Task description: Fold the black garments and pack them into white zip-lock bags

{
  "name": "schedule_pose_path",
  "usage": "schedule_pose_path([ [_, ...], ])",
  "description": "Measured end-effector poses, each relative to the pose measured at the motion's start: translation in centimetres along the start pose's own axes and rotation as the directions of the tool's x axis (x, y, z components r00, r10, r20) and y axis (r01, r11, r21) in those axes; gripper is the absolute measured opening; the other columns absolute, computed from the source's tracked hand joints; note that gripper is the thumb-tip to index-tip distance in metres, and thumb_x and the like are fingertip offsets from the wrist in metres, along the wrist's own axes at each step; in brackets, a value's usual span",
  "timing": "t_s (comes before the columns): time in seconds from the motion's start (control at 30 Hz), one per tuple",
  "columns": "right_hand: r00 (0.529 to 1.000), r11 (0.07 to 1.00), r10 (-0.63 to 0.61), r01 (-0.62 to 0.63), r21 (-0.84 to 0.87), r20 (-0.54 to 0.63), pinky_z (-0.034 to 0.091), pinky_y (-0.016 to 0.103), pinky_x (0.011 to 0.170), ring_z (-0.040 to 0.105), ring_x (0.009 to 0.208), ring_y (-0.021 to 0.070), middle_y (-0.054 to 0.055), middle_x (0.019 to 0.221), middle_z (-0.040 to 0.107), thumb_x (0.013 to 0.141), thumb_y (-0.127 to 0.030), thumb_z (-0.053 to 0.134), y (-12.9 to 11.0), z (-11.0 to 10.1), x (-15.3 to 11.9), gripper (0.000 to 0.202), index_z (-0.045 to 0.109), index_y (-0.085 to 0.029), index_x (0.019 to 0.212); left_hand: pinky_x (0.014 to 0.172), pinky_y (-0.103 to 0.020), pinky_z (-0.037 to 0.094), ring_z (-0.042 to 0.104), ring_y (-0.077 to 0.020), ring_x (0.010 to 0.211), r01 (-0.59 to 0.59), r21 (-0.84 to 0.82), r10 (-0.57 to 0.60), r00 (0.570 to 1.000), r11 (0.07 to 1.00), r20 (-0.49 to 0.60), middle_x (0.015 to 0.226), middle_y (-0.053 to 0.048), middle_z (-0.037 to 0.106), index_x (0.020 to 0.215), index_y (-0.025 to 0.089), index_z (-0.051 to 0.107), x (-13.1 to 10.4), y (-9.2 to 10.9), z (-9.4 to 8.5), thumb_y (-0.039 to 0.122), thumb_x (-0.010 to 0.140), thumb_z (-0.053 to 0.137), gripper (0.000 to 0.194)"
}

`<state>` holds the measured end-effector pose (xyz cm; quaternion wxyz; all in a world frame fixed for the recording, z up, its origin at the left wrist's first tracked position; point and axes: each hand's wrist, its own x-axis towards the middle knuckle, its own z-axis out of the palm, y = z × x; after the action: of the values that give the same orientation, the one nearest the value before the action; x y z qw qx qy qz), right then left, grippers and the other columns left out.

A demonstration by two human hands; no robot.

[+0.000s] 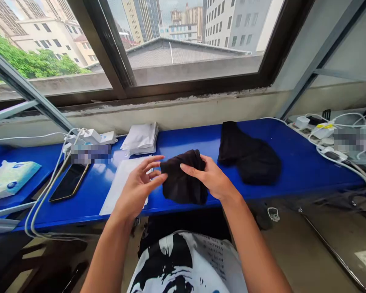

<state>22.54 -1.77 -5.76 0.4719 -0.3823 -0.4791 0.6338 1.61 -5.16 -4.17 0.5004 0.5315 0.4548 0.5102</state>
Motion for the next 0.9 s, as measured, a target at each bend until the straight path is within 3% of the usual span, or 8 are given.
schedule_pose_path([
  [0.1,1.000,1.000,0.003,-0.002,-0.025,0.021,0.059,0.038,0.097,0.076,0.103,0.0261,0.005,0.100,0.081,0.070,-0.048,0.092,0.5,0.5,-0.2,0.041,0.080,-0.020,0.097,0.084,-0.025,0.055,0.066,-0.0125,0.087,-0.094,-0.076,0.080,0.982,0.993,-0.171,0.102,-0.004,0.070,0.120,0.019,0.070,-0.1,-0.6,-0.4,0.029,0.077,0.084,0.046],
  [0.2,0.996,1.000,-0.009,0.008,-0.013,-0.092,0.060,0.039,0.098,0.076,0.105,0.0273,0.006,0.101,0.082,0.067,-0.048,0.094,0.5,0.4,-0.3,0.040,0.081,-0.020,0.092,0.081,-0.031,0.057,0.069,-0.0181,0.089,-0.130,0.225,0.197,0.932,0.966,-0.304,0.102,-0.006,0.073,0.114,0.020,0.072,-0.8,-0.7,-1.7,0.032,0.084,0.075,0.033],
  [0.3,0.955,0.994,-0.039,0.066,0.082,-0.295,0.061,0.039,0.099,0.076,0.107,0.0282,0.005,0.104,0.082,0.062,-0.046,0.097,0.5,-0.3,-0.2,0.041,0.080,-0.022,0.091,0.089,-0.043,0.057,0.069,-0.0292,0.107,0.056,0.670,0.270,0.887,0.740,-0.374,0.116,-0.012,0.074,0.115,0.018,0.074,-1.6,-2.1,-4.0,0.036,0.086,0.071,0.034],
  [0.47,0.945,0.982,0.005,0.057,0.180,-0.327,0.062,0.042,0.099,0.077,0.108,0.0299,0.005,0.107,0.081,0.068,-0.040,0.093,0.4,-1.5,-0.5,0.042,0.079,-0.023,0.104,0.093,-0.043,0.057,0.055,-0.0344,0.135,0.254,0.861,0.089,0.942,0.441,-0.324,0.133,-0.012,0.072,0.104,0.018,0.079,-2.4,-4.2,-5.4,0.030,0.092,0.062,0.024],
  [0.6,0.928,0.971,0.026,0.065,0.231,-0.371,0.064,0.040,0.096,0.078,0.104,0.0299,0.004,0.106,0.082,0.065,-0.034,0.091,-0.4,-0.9,-0.9,0.038,0.079,-0.022,0.099,0.080,-0.040,0.053,0.069,-0.0337,0.109,0.365,0.891,0.003,0.925,0.270,-0.380,0.111,-0.012,0.078,0.103,0.019,0.077,-3.2,-2.1,-4.3,0.022,0.095,0.055,0.024],
  [0.67,0.925,0.964,0.070,0.034,0.263,-0.375,0.066,0.040,0.092,0.078,0.101,0.0306,0.005,0.104,0.082,0.063,-0.035,0.089,-0.6,-0.2,-1.4,0.035,0.079,-0.022,0.094,0.070,-0.037,0.049,0.072,-0.0316,0.086,0.414,0.877,0.062,0.896,0.244,-0.441,0.093,-0.010,0.078,0.111,0.020,0.073,-4.1,-0.8,-3.8,0.023,0.095,0.055,0.024],
  [0.73,0.934,0.963,0.138,-0.050,0.263,-0.328,0.067,0.041,0.085,0.079,0.093,0.0312,0.005,0.099,0.082,0.063,-0.036,0.089,-0.6,0.9,-2.3,0.034,0.079,-0.022,0.092,0.064,-0.033,0.043,0.070,-0.0283,0.075,0.387,0.878,0.233,0.860,0.282,-0.454,0.085,-0.007,0.076,0.112,0.022,0.070,-4.8,-0.2,-3.3,0.021,0.097,0.054,0.022],
  [0.9,0.968,0.972,0.195,-0.169,0.165,-0.156,0.064,0.039,0.078,0.078,0.085,0.0299,0.005,0.090,0.081,0.060,-0.036,0.094,0.9,3.7,-4.0,0.036,0.079,-0.022,0.091,0.064,-0.031,0.042,0.070,-0.0258,0.093,0.016,0.937,0.578,0.783,0.349,-0.229,0.108,-0.009,0.076,0.103,0.021,0.074,-5.0,-2.2,-1.3,0.007,0.094,0.051,0.029],
])
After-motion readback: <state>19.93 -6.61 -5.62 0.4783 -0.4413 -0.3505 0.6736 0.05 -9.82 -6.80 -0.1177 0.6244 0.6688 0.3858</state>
